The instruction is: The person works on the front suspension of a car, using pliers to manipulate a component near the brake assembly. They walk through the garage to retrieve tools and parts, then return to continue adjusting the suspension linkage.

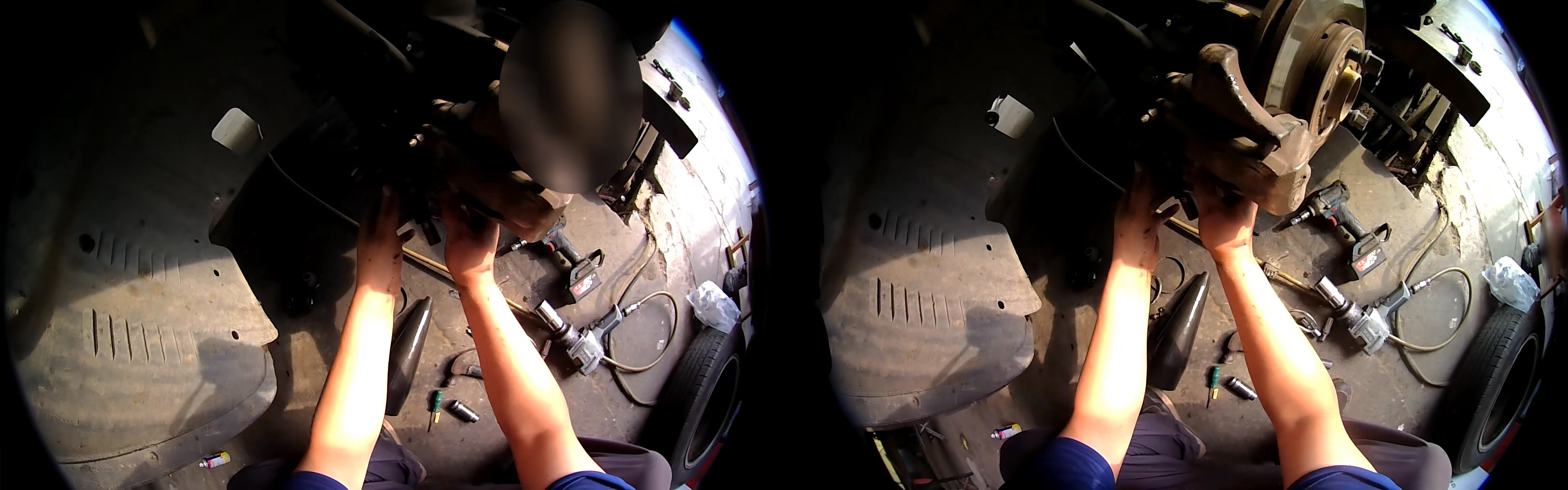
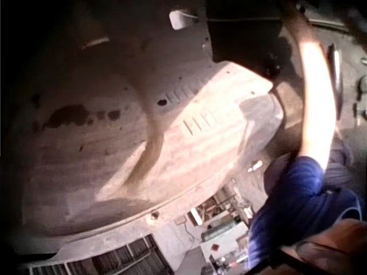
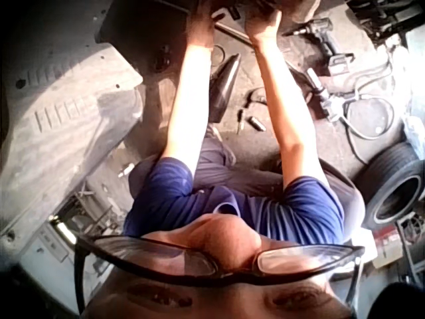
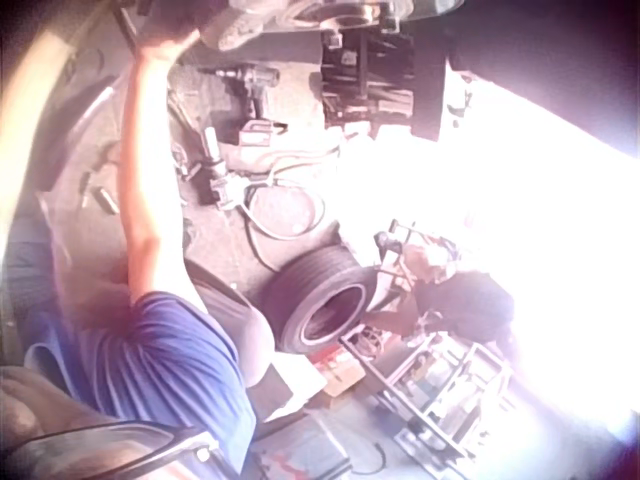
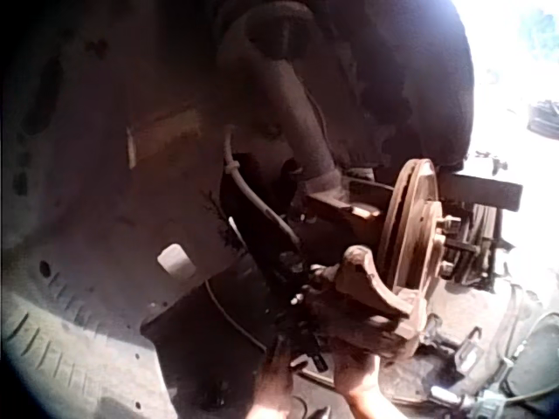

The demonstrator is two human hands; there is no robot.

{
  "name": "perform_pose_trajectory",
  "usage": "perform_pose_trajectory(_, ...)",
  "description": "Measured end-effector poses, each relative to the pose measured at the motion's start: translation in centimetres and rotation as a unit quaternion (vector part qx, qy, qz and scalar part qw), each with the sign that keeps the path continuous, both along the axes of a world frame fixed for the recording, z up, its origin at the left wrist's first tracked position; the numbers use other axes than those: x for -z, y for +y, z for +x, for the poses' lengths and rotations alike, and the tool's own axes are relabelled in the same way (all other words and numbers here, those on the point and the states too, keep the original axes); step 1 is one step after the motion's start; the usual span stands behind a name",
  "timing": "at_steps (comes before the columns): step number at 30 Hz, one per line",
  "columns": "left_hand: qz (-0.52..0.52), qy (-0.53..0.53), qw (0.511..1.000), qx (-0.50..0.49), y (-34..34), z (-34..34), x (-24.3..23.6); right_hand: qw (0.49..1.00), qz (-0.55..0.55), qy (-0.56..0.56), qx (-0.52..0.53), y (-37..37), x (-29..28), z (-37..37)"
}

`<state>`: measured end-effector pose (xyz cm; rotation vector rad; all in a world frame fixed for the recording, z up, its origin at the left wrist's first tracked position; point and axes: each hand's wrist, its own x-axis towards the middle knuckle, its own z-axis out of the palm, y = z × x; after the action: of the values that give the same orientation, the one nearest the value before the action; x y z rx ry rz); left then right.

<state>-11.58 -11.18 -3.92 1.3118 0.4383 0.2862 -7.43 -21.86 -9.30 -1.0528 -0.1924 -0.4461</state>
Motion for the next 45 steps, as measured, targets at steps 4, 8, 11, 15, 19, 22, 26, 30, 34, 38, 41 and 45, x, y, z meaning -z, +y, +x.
perform_pose_trajectory(4, 0.016, -0.002, 1.0, 0.027, 0.0, 0.8, -0.5, 0.998, -0.014, 0.063, -0.007, 1.5, -3.3, -0.5)
perform_pose_trajectory(8, 0.036, -0.028, 0.998, 0.049, 0.4, 1.2, 0.4, 0.993, -0.095, 0.014, 0.072, 2.1, -2.7, 0.9)
perform_pose_trajectory(11, 0.049, -0.036, 0.998, 0.035, 0.3, 1.2, 0.4, 0.949, -0.282, -0.031, 0.137, 1.5, -1.3, 2.2)
perform_pose_trajectory(15, 0.063, -0.04, 0.997, 0.028, 0.2, 1.2, 0.2, 0.979, -0.196, -0.005, 0.05, 1.6, -1.4, 2.4)
perform_pose_trajectory(19, 0.069, -0.024, 0.997, 0.007, -0.1, 0.9, -0.4, 0.943, 0.212, 0.147, -0.212, 1.9, -1.2, 3.4)
perform_pose_trajectory(22, 0.101, -0.055, 0.993, 0.011, -0.3, 0.8, -0.6, 0.91, 0.219, 0.15, -0.319, 1.4, 0.8, 4.3)
perform_pose_trajectory(26, 0.191, 0.009, 0.981, 0.042, 0.4, 0.8, -1.2, 0.785, 0.299, 0.191, -0.508, 0.7, 3.4, 6.1)
perform_pose_trajectory(30, 0.304, -0.013, 0.951, -0.048, 4.8, -0.5, 4.3, 0.795, 0.172, 0.267, -0.516, 2.6, 2.3, 5.1)
perform_pose_trajectory(34, 0.158, 0.129, 0.977, -0.06, 4.6, -2.0, 6.9, 0.825, 0.116, 0.324, -0.449, 1.3, 7.4, 4.6)
perform_pose_trajectory(38, -0.047, 0.083, 0.995, 0.039, 4.4, -3.2, 7.1, 0.877, 0.012, 0.331, -0.349, 2.4, 6.0, -0.2)
perform_pose_trajectory(41, 0.167, 0.047, 0.984, -0.047, 6.1, -3.9, 7.7, 0.882, -0.026, 0.297, -0.366, 2.7, 3.5, -1.9)
perform_pose_trajectory(45, 0.409, -0.09, 0.889, -0.186, 4.4, -2.8, 2.4, 0.874, -0.042, 0.299, -0.38, 0.0, 4.8, -1.6)
